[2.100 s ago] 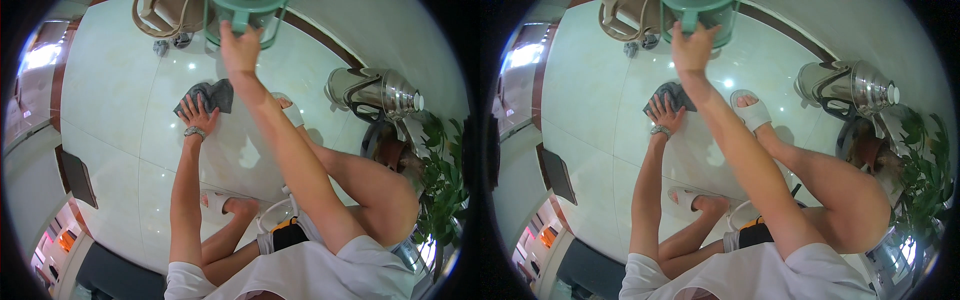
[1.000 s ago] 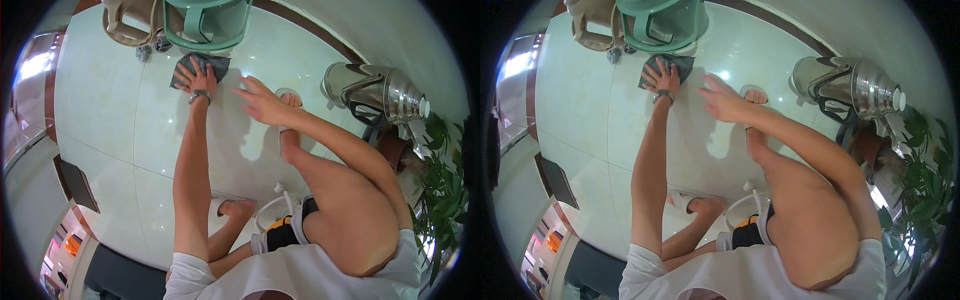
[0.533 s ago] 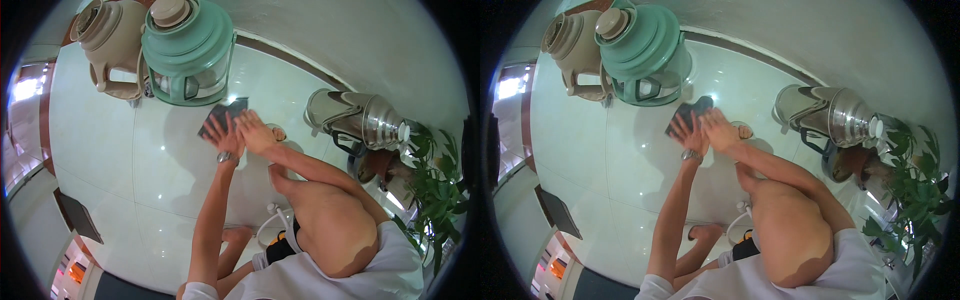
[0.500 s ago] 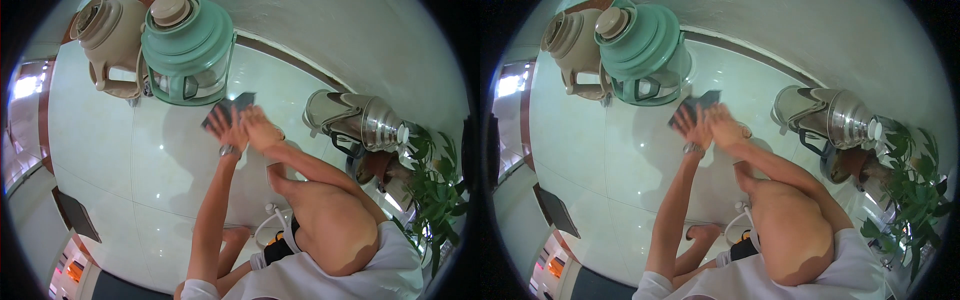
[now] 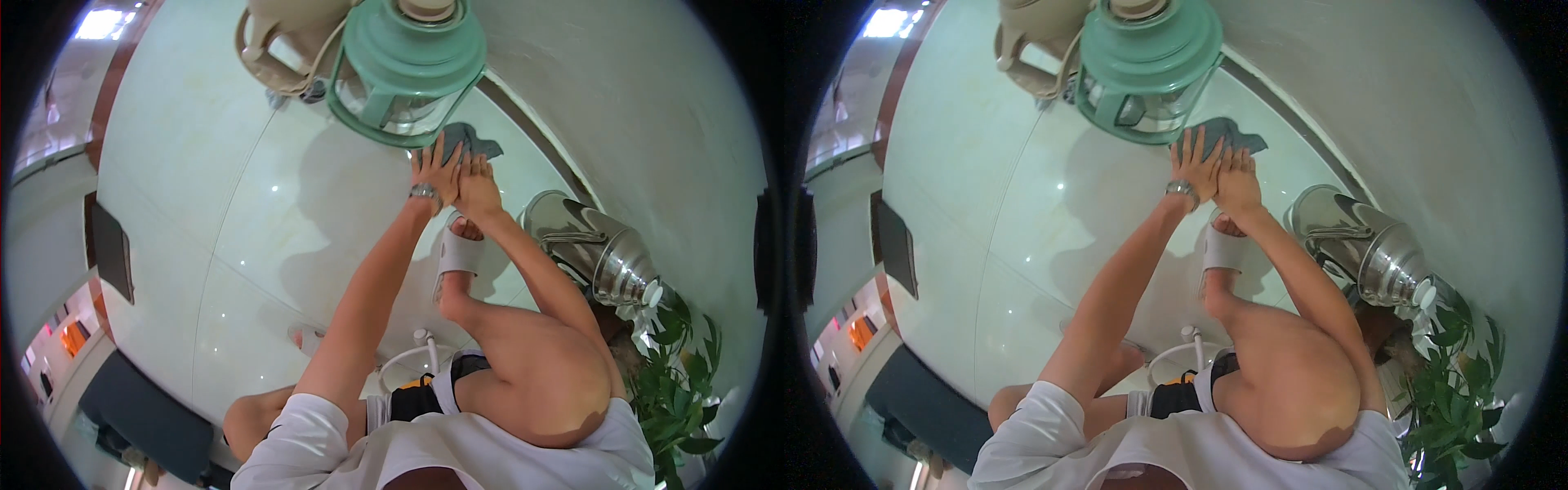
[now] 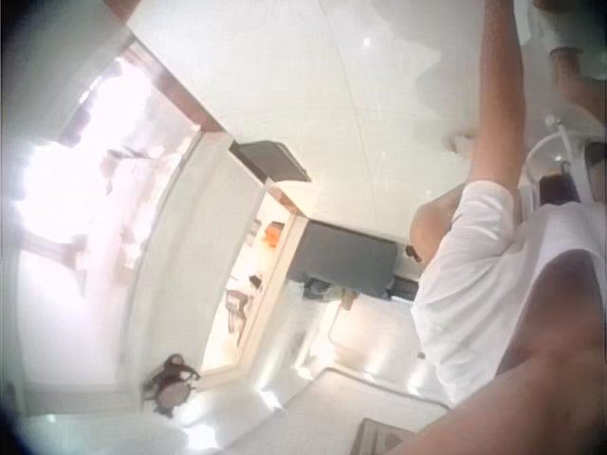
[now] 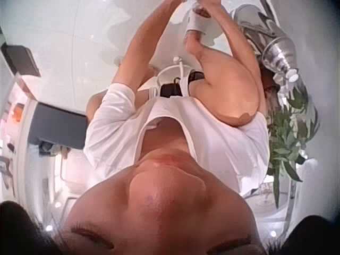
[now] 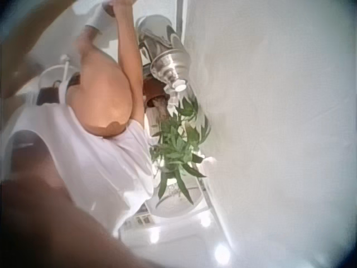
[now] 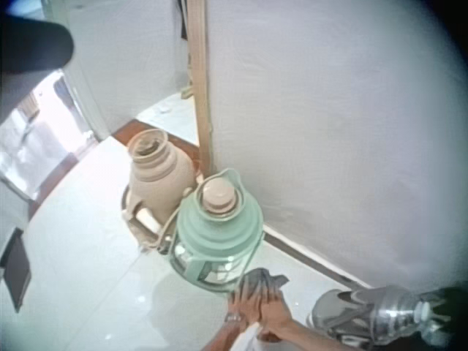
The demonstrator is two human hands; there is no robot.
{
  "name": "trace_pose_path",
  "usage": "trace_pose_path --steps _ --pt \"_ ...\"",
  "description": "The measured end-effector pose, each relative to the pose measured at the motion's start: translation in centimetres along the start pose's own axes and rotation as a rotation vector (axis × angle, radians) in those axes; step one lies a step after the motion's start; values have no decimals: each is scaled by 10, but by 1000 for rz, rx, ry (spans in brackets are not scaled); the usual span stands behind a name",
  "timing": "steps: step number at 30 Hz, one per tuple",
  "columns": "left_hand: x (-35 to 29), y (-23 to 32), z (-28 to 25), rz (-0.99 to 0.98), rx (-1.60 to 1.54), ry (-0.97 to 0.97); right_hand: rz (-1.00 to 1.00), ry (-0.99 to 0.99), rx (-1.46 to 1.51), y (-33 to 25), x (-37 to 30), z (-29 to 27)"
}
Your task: The person washes a cloth in a red bucket of water, wrings it out by hand, and wipes the tiled floor around plant pots and thermos containers.
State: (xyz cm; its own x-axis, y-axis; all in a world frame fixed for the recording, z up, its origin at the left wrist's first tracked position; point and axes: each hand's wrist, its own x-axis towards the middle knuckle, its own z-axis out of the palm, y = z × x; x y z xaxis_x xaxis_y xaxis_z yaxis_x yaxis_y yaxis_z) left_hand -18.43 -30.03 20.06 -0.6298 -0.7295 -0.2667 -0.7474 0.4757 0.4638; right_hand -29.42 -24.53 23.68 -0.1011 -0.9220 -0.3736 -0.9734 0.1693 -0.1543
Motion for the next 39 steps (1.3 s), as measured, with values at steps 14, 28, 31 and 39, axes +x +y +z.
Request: trace_pose_path --steps 14,28,31,39 --pt "-274 -99 30 -508 2 161 206 122 1449 3 -164 -42" --pt "-260 -82 20 -707 -291 -125 688 529 1942 82 -228 -111" --pt "-266 -84 13 -688 -335 -96 712 596 1941 66 -216 -110" --pt "-266 -102 11 -652 -137 -105 430 424 1739 45 -181 -116"
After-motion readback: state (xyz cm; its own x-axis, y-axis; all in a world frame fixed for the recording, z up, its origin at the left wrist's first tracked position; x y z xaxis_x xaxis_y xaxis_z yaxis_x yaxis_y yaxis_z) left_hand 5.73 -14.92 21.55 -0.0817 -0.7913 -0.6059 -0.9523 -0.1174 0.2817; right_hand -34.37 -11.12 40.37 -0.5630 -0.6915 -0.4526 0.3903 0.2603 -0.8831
